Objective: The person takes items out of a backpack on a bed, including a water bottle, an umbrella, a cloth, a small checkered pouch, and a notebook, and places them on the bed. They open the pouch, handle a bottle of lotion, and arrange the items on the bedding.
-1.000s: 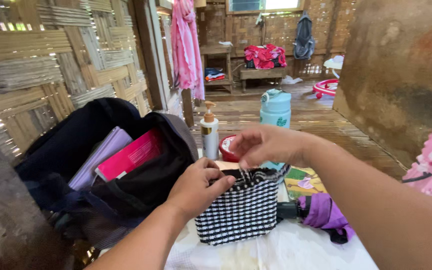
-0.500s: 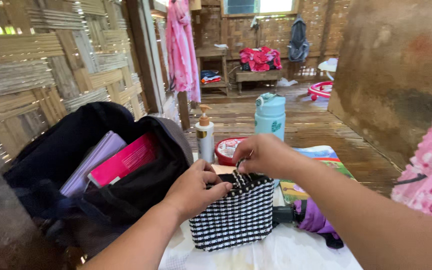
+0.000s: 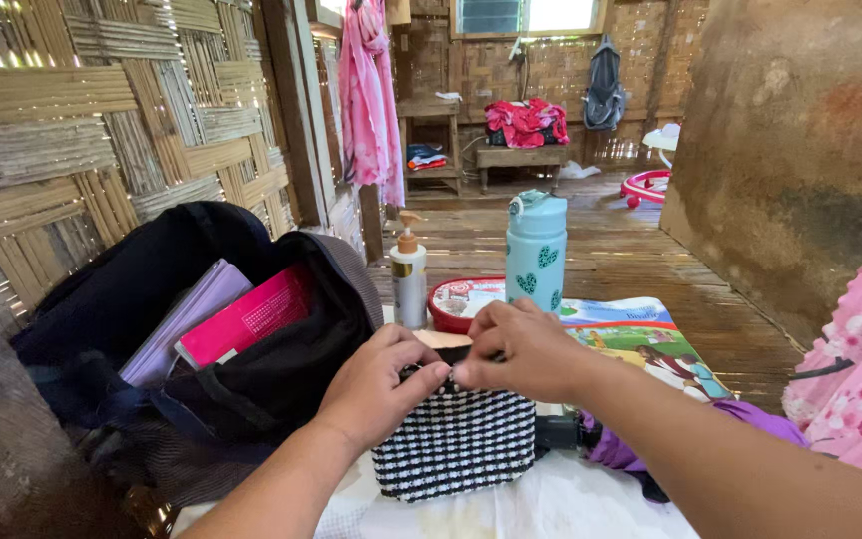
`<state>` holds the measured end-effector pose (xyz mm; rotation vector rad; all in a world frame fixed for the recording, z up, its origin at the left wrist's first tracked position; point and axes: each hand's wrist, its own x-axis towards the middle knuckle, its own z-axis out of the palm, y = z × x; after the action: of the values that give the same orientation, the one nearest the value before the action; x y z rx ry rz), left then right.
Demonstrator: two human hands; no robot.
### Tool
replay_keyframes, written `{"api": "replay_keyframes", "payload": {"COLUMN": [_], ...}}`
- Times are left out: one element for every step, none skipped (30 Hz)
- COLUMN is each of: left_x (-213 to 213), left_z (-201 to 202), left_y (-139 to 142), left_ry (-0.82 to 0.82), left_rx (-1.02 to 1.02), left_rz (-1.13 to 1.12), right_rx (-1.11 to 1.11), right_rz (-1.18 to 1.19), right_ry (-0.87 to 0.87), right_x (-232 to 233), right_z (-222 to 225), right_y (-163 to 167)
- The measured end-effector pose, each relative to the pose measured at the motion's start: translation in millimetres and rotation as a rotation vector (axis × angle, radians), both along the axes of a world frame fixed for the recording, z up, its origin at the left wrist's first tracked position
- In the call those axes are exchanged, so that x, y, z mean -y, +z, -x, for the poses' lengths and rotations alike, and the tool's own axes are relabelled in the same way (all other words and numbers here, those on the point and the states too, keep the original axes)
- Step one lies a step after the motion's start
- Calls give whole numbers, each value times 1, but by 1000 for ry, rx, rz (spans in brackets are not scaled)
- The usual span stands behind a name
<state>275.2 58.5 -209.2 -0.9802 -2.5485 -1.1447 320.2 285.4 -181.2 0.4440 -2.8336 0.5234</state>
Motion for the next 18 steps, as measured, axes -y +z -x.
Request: {"api": "replay_keyframes", "payload": {"left_x": [0,0,0,-1,-1,-1,-2,-3,-3,-4,-7,-8,-9,-9,-10,-10,-10,-11], "left_z": [0,1,1,2,2,2,1,1,0,-2,-2,-5,-7,-9,-11,-13,-15,-17], "left_y": [0,1,1,3,5,7,9,12,14,16,19,20,20,21,22,22,23,24], "left_ry": [-17,-33,-47,-49,-49,-49,-65,-78,-92,-56,-20,17,28,40,49,50,49,50], "left_rx": [-30,-57,-84,-84,-84,-84,-112,-140,-167,-89,-14,68,35,-1,-40,-63,-84,-105], "left_rz": [9,16,22,94,167,241,292,345,398,439,478,519,510,500,489,498,510,520], "right_rx": [26,75,126,177,197,217,235,260,285,308,325,346,370,383,393,405,406,405], "right_rz": [-34,-42,-51,-59,-103,-146,-188,-247,-305,-365,-383,-400,-419,-427,-433,-437,-430,-425], "right_ry": [15,26,40,58,41,23,5,-5,-15,-27,-41,-51,-57,-62,-73,-86,-94,-101], "right_x": [-3,-7,-9,-11,-10,-8,-6,-3,1,3,4,6,8,10,12,13,14,16], "right_z": [-2,-5,-8,-9,-10,-11,-10,-10,-10,-9,-8,-8,-8,-8,-9,-10,-12,-13], "right_y": [1,2,4,5,6,7,8,9,11,13,16,18,20,21,23,23,23,23]}}
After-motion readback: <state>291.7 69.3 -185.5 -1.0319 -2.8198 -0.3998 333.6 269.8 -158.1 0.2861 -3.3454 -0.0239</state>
